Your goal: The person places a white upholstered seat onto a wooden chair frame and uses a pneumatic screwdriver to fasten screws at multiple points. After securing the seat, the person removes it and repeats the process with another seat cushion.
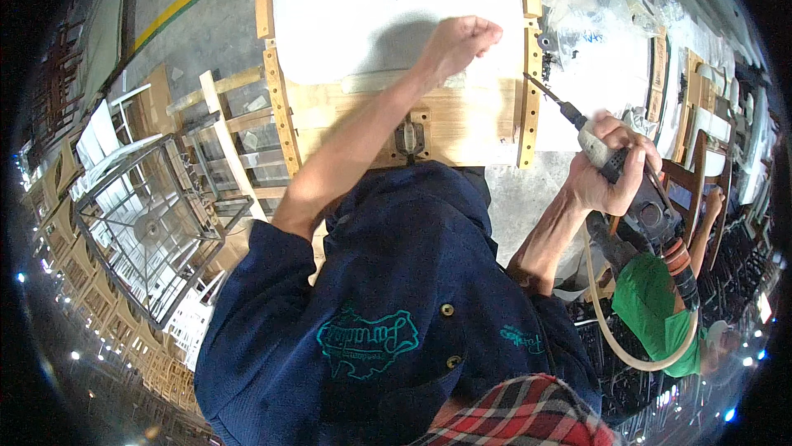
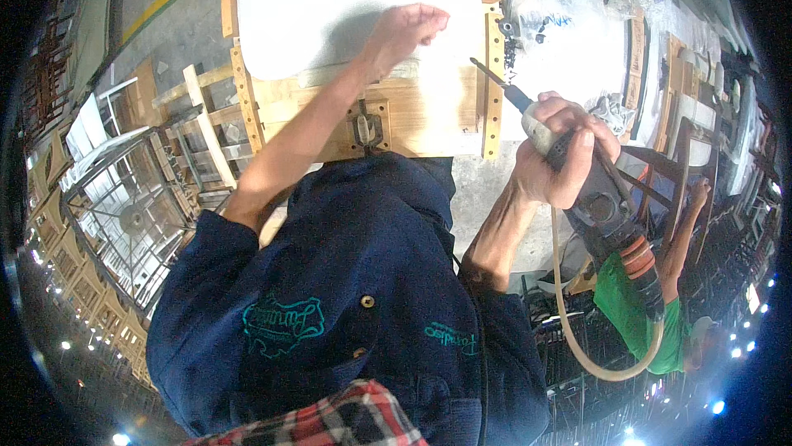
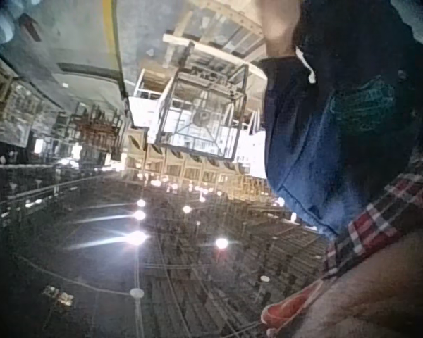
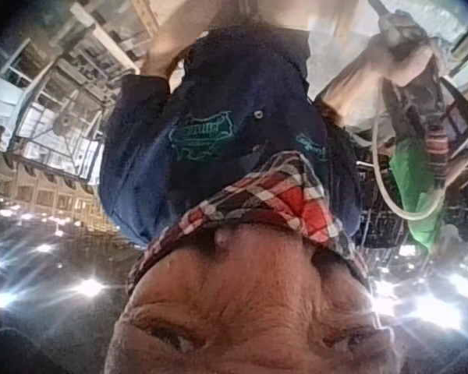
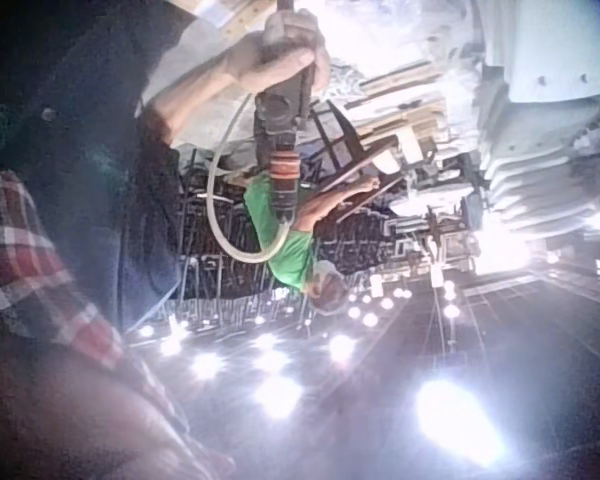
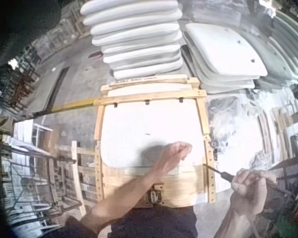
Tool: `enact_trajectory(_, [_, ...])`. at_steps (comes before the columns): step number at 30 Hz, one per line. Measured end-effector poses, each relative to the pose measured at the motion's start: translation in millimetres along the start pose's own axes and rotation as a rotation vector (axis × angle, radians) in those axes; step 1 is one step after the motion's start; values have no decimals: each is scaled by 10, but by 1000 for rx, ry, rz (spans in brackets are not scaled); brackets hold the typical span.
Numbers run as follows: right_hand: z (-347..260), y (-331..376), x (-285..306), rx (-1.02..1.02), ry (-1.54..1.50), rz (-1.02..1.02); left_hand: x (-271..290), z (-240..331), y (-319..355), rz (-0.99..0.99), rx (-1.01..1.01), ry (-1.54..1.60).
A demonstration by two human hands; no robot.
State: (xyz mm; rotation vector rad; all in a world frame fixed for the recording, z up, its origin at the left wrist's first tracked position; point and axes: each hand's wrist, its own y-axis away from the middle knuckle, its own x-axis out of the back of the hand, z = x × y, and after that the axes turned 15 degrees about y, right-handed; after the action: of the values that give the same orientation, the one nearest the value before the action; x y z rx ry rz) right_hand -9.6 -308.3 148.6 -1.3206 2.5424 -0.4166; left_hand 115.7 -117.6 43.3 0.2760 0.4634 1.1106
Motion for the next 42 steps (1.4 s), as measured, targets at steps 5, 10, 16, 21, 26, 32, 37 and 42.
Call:
enact_trajectory(5, [-10,-21,-68,-58,-50,3,-138,-199,390,-66,96,594])
enact_trajectory(10, [27,-13,-119,-62,-110,7,-156,-140,446,-155,101,678])
enact_trajectory(16, [2,-38,-122,-159,-183,52,-70,-121,442,-170,81,592])
enact_trajectory(21, [-31,-79,-176,-223,-181,83,5,-83,421,-200,70,477])
enact_trajectory(26, [25,-153,-111,-252,-229,48,115,8,358,-275,30,320])
enact_trajectory(32, [52,-232,-154,-285,-243,36,105,85,313,-236,-88,192])
enact_trajectory(37, [114,-338,-77,-360,-405,71,113,145,304,-241,-46,456])
enact_trajectory(42, [220,-414,-102,-298,-331,100,-91,77,151,-122,-100,592])
